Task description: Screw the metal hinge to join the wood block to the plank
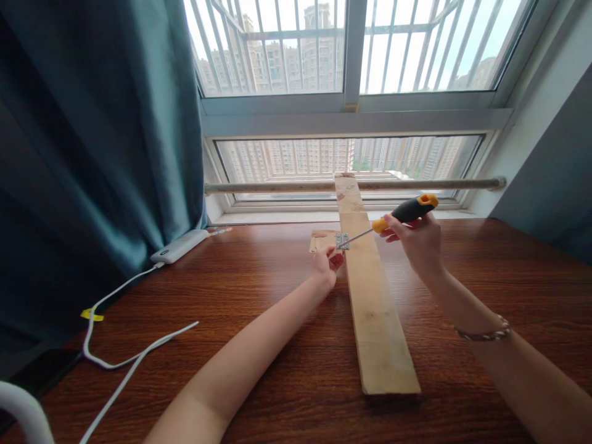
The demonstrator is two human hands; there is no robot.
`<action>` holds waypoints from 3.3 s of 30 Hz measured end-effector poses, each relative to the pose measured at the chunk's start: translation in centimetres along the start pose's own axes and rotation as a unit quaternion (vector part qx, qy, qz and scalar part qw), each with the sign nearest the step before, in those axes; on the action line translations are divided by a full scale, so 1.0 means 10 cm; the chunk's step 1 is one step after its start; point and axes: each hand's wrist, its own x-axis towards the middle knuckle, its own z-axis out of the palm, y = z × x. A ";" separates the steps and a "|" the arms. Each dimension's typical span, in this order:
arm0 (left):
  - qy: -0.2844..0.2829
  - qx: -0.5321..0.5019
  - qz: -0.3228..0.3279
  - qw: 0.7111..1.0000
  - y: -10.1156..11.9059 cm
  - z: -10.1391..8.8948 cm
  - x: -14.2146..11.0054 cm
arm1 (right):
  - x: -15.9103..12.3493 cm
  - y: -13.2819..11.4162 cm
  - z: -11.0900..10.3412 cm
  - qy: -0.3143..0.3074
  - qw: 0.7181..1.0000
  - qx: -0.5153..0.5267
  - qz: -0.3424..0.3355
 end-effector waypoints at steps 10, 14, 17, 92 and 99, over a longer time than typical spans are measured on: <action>0.005 0.007 0.002 1.000 -0.02 -0.03 0.01 | 0.11 -0.06 -0.12 0.015 1.000 -0.008 -0.008; 0.004 0.004 0.004 1.000 -0.02 -0.01 -0.02 | 0.10 -0.04 -0.10 0.007 0.999 -0.036 -0.010; 0.001 0.003 0.005 1.000 -0.01 0.00 -0.04 | 0.07 -0.06 -0.09 -0.001 0.999 -0.040 -0.029; 0.013 0.029 0.037 0.999 -0.04 0.02 -0.06 | 0.02 0.07 0.00 0.043 0.998 -0.029 -0.039; 0.015 0.031 0.037 0.999 -0.04 0.02 -0.05 | 0.01 0.08 -0.01 0.035 0.997 -0.041 -0.046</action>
